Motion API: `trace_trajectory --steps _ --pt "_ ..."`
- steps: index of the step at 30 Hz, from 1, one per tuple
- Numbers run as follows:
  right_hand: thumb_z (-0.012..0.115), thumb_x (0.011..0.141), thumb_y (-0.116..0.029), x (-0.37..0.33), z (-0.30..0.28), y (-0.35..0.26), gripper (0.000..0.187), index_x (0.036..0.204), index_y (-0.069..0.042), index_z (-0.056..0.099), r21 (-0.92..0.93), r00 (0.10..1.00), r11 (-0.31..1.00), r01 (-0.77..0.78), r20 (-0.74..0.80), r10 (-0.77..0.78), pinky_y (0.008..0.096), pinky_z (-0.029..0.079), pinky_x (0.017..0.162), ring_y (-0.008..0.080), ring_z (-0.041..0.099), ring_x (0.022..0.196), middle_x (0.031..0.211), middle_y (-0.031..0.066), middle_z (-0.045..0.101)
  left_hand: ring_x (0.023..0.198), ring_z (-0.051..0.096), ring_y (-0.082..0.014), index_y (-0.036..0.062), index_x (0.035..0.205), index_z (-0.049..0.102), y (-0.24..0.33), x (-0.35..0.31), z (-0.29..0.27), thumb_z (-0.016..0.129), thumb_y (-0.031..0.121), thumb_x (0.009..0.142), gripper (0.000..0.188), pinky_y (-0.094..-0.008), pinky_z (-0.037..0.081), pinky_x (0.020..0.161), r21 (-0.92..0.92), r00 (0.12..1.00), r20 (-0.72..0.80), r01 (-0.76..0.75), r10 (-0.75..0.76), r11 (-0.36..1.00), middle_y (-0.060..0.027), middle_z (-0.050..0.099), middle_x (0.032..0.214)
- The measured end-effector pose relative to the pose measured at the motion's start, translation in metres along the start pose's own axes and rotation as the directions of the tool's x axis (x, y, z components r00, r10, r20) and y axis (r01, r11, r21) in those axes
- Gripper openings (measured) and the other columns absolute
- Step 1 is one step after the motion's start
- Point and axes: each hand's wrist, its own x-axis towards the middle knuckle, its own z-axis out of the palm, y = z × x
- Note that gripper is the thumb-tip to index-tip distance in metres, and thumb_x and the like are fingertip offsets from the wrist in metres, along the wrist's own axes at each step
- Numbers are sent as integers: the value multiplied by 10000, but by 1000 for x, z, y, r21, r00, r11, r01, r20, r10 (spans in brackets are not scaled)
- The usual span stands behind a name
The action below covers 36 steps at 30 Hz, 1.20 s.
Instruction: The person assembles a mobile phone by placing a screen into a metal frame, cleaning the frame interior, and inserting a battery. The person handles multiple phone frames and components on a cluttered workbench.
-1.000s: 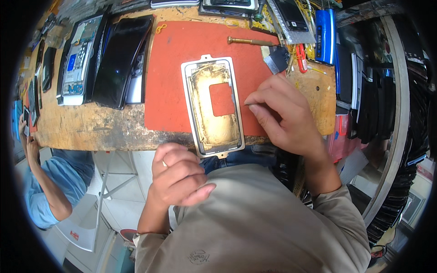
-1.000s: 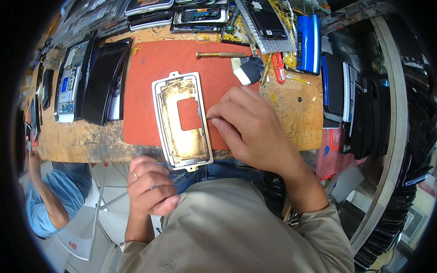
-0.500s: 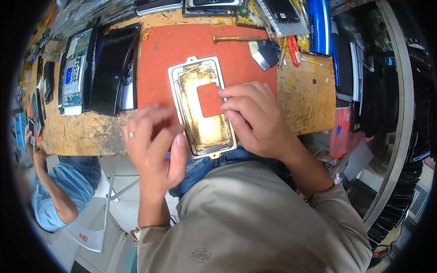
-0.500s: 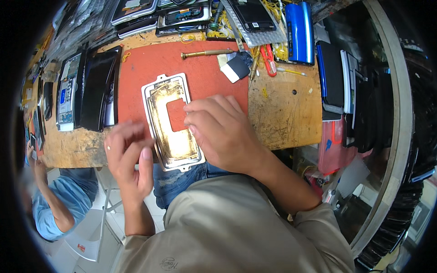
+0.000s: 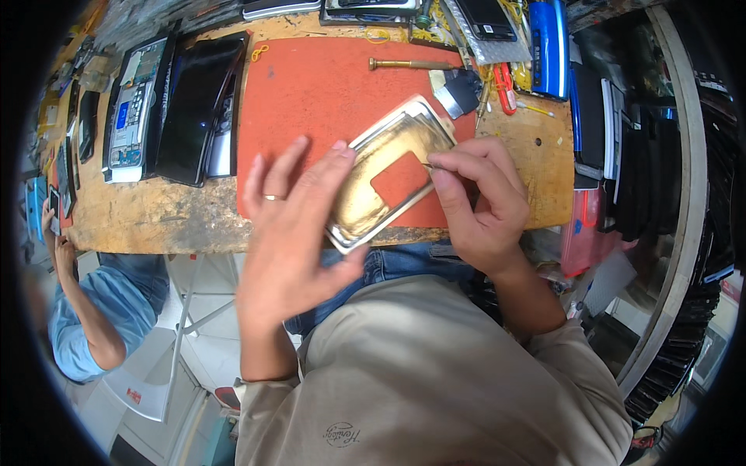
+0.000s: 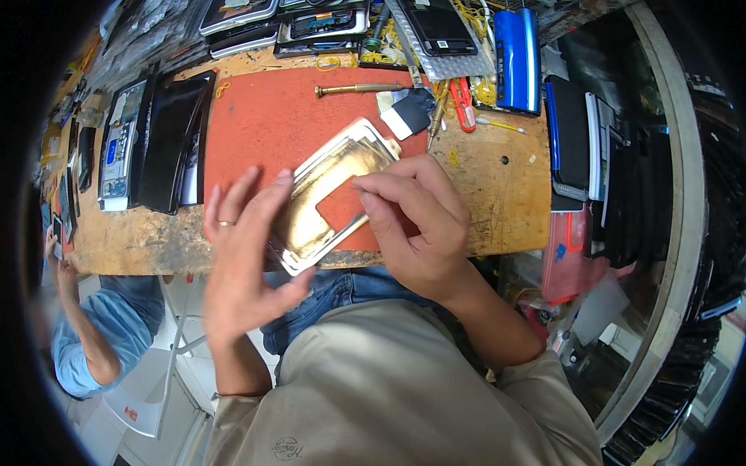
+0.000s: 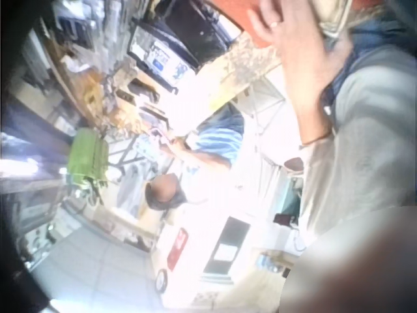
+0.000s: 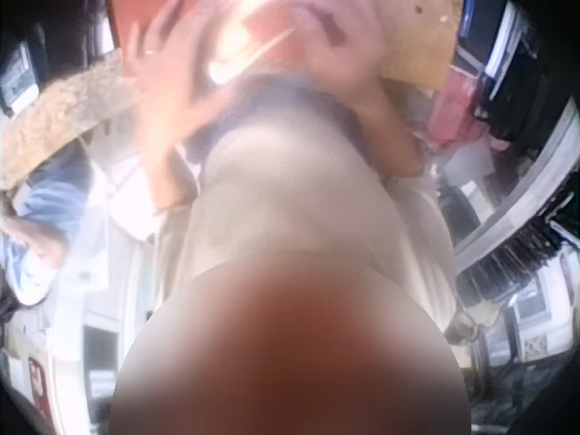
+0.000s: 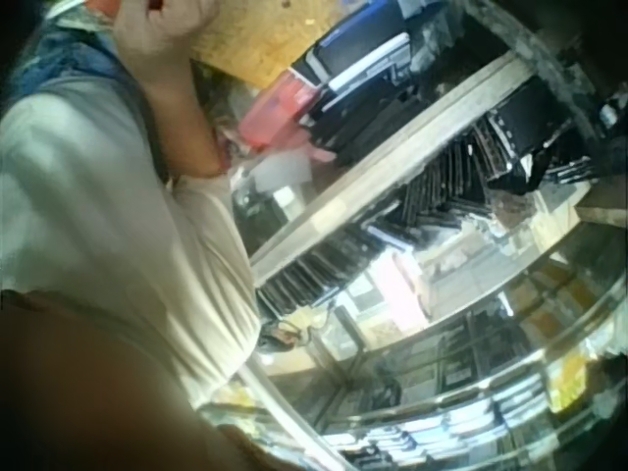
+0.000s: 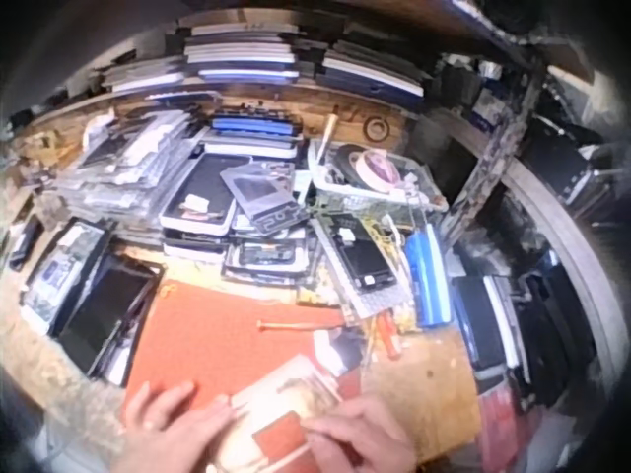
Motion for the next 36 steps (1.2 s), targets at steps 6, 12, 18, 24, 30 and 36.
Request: trace_trajectory --steps 6,12,18,24,30,36 --pt "750 850 59 9 9 -9 204 1042 -5 724 -2 990 999 53 128 -52 361 490 639 275 615 731 888 124 613 1326 573 -398 -8 1392 608 -32 -31 -19 798 199 804 652 -495 351 1180 -350 808 -526 82 -267 933 -190 648 1364" --pt "746 837 45 29 51 -11 190 1013 -5 696 -19 951 975 221 228 -211 400 497 691 296 628 796 902 122 619 1181 617 -358 24 1162 717 -24 -42 5 772 171 823 373 -480 391 1097 -96 910 -389 116 -145 989 -155 684 1146" --pt "748 816 19 33 80 -12 202 1003 -1 675 -32 928 968 250 294 -230 436 486 686 332 606 791 896 123 600 1274 566 -349 148 1147 788 -21 -45 14 845 408 753 476 -567 311 1149 3 956 -288 57 -53 998 -105 646 1268" --pt "734 810 -13 31 85 -11 195 987 -11 652 -59 926 964 258 300 -230 436 481 697 322 594 807 896 121 572 1332 547 -363 156 1120 790 -25 -44 16 858 419 739 467 -570 298 1166 -2 958 -281 55 -53 999 -109 658 1317" --pt "718 792 -75 29 87 -10 201 958 -34 612 -69 921 961 269 312 -235 443 464 738 316 571 845 896 117 523 1321 568 -366 160 1036 780 -25 -44 19 870 420 733 410 -567 295 1168 -22 948 -314 46 -50 999 -112 683 1305" --pt "719 772 -89 29 88 -12 209 957 -30 640 -81 903 939 333 314 -293 423 474 716 297 587 830 906 103 552 1315 591 -378 153 901 729 -26 -45 22 887 419 727 354 -561 261 1179 -19 935 -354 30 -35 999 -121 715 1276"
